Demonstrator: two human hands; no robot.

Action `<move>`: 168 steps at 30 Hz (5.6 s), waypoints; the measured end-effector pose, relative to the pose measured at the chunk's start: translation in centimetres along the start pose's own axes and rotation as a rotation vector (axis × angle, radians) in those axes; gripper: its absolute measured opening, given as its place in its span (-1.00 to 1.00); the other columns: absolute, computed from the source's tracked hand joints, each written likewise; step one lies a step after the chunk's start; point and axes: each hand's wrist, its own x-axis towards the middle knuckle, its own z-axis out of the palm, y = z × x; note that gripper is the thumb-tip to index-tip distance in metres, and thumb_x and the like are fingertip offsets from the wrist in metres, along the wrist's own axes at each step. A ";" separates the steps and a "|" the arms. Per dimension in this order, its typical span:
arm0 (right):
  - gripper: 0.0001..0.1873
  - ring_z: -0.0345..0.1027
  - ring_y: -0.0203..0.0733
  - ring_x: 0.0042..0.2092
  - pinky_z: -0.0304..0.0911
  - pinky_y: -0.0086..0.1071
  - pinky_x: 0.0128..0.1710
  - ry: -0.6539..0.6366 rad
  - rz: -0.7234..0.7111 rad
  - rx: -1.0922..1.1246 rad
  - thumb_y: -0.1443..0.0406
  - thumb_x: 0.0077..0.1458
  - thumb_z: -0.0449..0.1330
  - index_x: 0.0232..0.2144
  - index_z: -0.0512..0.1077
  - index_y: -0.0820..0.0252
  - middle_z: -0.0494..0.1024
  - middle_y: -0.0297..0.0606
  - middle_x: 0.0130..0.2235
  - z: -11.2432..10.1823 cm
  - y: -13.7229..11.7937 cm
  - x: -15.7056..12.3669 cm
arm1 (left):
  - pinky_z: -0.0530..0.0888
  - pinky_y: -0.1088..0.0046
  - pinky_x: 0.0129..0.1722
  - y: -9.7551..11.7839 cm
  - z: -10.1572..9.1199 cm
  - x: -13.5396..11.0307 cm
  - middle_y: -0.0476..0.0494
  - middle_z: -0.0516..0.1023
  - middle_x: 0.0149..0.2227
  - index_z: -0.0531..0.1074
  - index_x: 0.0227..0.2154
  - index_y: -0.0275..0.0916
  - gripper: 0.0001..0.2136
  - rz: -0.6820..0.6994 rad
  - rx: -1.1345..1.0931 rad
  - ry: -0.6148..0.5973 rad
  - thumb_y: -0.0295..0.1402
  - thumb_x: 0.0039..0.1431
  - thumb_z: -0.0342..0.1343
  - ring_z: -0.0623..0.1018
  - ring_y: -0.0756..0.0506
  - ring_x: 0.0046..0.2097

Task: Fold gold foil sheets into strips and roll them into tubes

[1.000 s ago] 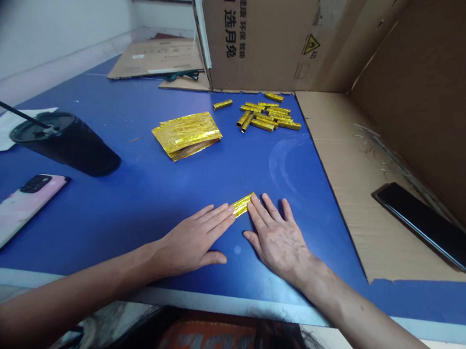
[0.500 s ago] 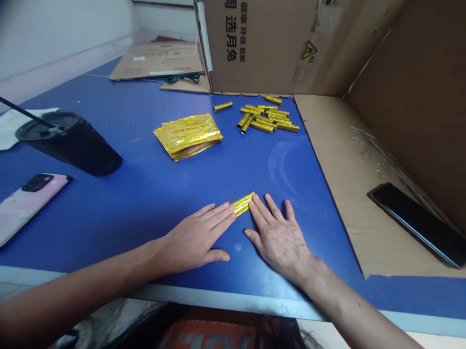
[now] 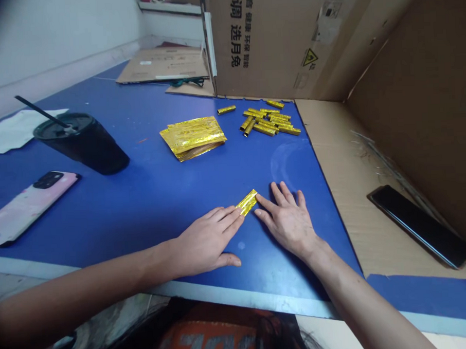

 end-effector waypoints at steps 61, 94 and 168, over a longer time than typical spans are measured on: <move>-0.83 0.33 -0.23 -0.41 0.07 -0.44 -0.50 -0.232 0.139 0.201 0.25 0.01 0.02 -0.43 0.39 0.12 0.48 -0.33 -0.46 -2.0 0.6 5.5 | 0.26 0.30 -0.07 -0.6 -1.0 1.8 -0.30 0.35 -0.13 0.28 -0.08 -0.45 -0.35 0.046 -0.087 -0.017 0.07 -0.05 0.04 0.32 -0.22 -0.07; -0.31 -0.27 0.09 0.23 -0.24 0.19 0.09 -0.063 -0.217 -0.011 -0.07 0.10 -0.18 0.15 0.06 0.18 0.03 -0.12 0.21 -0.2 0.3 -1.0 | -0.10 0.10 0.14 -3.4 -0.3 0.5 -0.19 0.26 0.10 0.18 0.06 -0.22 -0.55 0.089 -0.051 -0.059 -0.11 0.17 -0.10 0.18 -0.18 0.16; -0.50 -0.06 0.09 0.18 -0.14 0.19 0.06 0.005 -0.211 -0.091 0.06 0.14 -0.12 0.00 0.31 0.21 0.16 -0.11 0.16 -2.3 1.5 -1.3 | -0.09 0.27 0.17 -2.8 0.5 0.0 -0.29 0.00 0.21 0.07 0.10 -0.36 -0.36 0.029 -0.126 -0.091 0.05 0.11 -0.17 -0.03 -0.15 0.24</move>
